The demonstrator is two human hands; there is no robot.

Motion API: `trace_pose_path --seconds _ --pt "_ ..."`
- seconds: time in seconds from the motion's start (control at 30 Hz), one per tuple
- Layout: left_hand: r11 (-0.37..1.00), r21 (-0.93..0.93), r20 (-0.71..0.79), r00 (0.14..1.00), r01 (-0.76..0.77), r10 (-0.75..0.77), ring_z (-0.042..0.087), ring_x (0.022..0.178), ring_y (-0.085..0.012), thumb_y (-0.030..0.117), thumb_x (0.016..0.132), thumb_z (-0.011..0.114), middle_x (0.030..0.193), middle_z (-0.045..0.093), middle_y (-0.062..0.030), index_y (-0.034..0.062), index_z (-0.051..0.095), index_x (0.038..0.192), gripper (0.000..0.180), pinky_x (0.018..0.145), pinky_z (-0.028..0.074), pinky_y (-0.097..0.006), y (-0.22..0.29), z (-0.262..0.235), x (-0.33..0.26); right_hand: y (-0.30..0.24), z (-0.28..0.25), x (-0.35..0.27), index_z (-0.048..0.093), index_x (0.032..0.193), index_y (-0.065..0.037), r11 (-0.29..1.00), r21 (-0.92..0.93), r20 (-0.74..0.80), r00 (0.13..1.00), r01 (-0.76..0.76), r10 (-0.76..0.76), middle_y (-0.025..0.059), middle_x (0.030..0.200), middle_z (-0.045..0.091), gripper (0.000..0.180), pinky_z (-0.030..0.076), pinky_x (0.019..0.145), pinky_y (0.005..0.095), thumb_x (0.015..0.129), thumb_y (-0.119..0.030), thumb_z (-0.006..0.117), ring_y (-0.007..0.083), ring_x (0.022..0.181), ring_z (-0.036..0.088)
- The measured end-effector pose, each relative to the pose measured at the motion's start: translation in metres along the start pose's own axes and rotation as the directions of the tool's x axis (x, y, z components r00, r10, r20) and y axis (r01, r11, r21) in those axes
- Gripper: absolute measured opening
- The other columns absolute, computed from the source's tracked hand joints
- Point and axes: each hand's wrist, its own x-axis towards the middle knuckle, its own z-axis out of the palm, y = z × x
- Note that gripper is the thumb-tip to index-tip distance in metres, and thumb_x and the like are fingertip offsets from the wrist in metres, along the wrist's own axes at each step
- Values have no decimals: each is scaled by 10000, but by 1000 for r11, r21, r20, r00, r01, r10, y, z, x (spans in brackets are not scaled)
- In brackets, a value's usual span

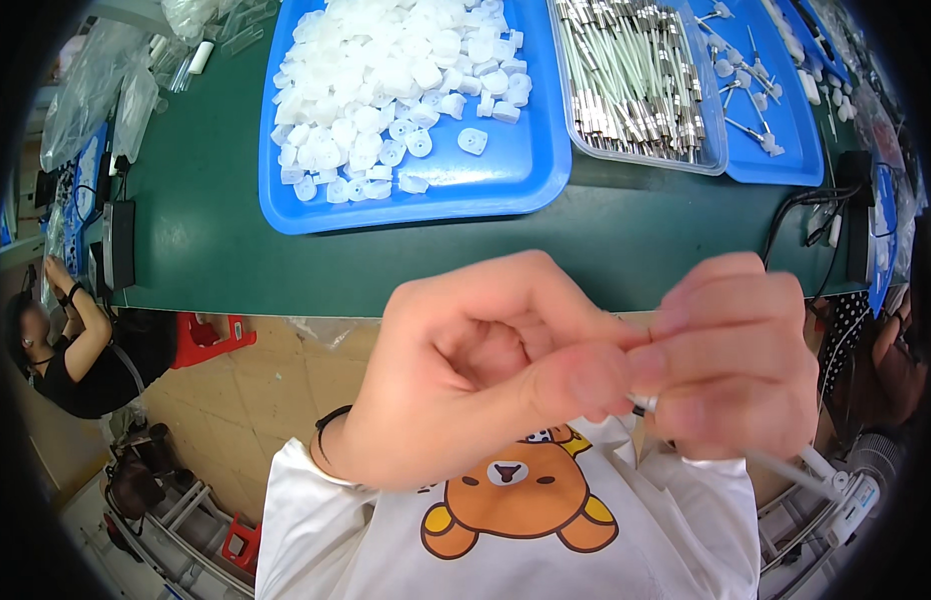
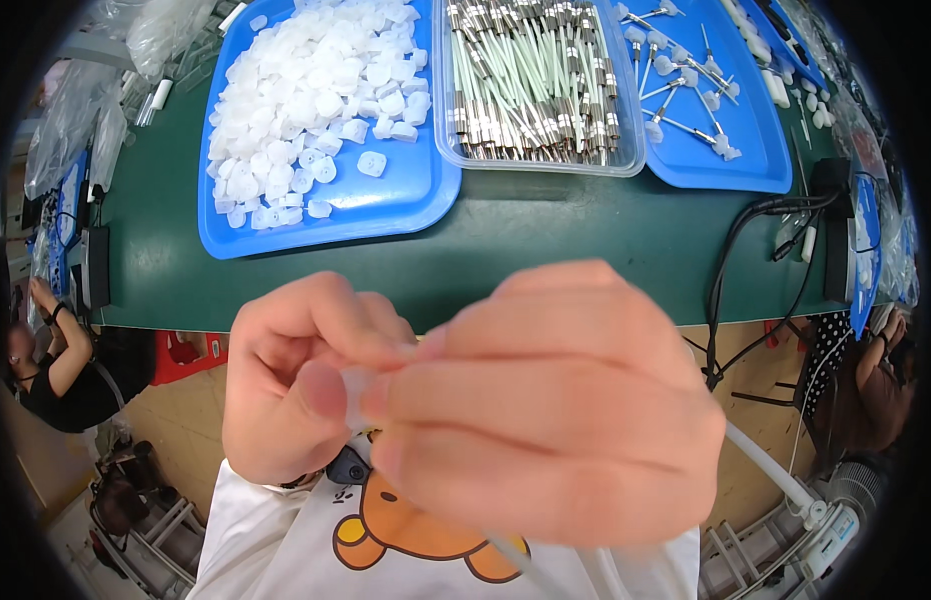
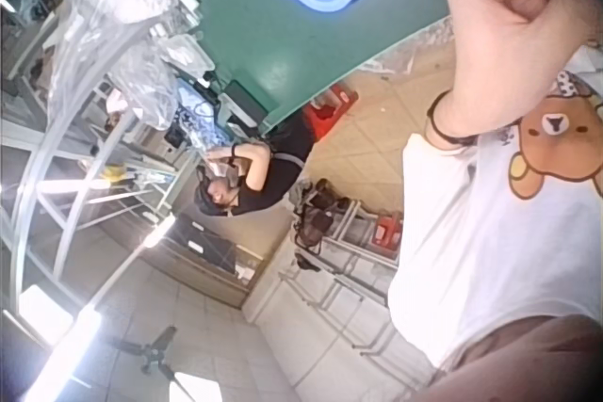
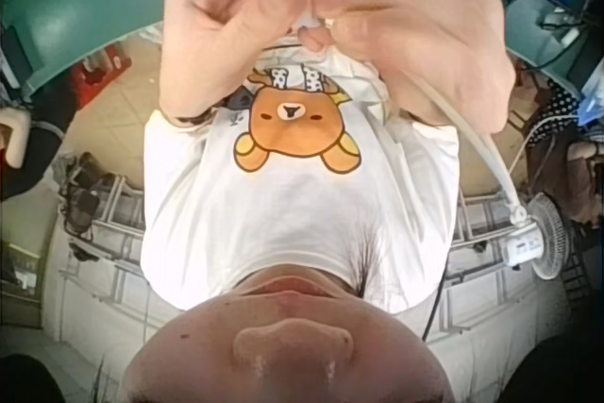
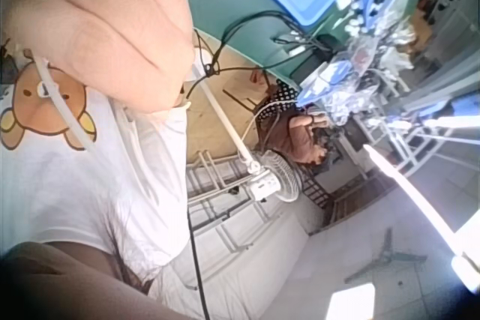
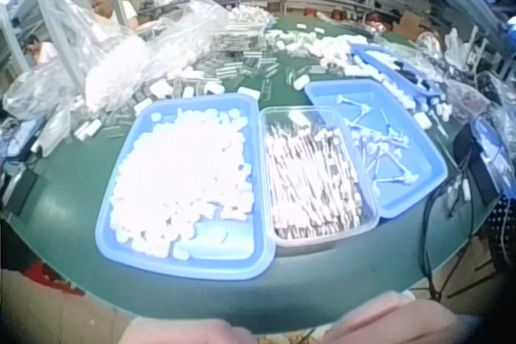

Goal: Assembling small white plastic caps and components onto metal pins/needles.

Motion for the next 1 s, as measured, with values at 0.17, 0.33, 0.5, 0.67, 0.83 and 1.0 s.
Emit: trace_pose_path --seconds 0.17,0.33,0.5,0.67,0.83,1.0 --pt "986 134 54 994 -102 95 514 624 -142 368 755 522 700 540 -122 -64 496 790 434 586 402 -241 6 -1 4 9 -3 3 440 775 -58 931 305 6 978 -201 209 66 705 501 148 376 542 270 735 -157 543 158 641 439" --pt "899 289 16 941 -328 338 521 674 -165 345 830 387 750 534 -142 -101 463 890 456 629 415 -270 3 3 6 -2 10 -12 435 911 24 210 901 84 626 -381 775 91 781 477 194 399 620 247 794 -129 458 137 676 480" --pt "757 437 113 865 -485 489 519 703 -147 86 736 507 796 532 -134 -102 447 932 278 664 415 -265 2 3 8 -1 11 -13 438 965 41 -115 931 302 556 -346 774 94 853 510 217 417 648 237 820 -119 424 108 699 514" --pt "732 483 75 856 -480 512 522 703 -132 -30 648 583 793 539 -120 -76 477 884 262 636 427 -242 1 5 7 -4 14 -14 444 945 40 -98 932 289 553 -349 782 88 860 507 208 416 652 236 822 -126 421 107 704 514" --pt "767 469 -7 867 -437 498 530 661 -128 -19 685 562 741 546 -113 -45 498 804 137 594 441 -233 1 8 4 -6 15 -15 448 937 37 -150 935 316 561 -321 765 90 862 508 201 416 653 236 823 -126 421 113 725 512" --pt "821 356 -2 878 -446 478 534 613 -131 13 728 532 687 547 -108 -36 497 775 76 546 445 -231 -4 2 7 -8 18 -18 447 939 32 -230 930 359 564 -288 744 96 873 508 199 419 677 261 825 -129 418 142 776 512"
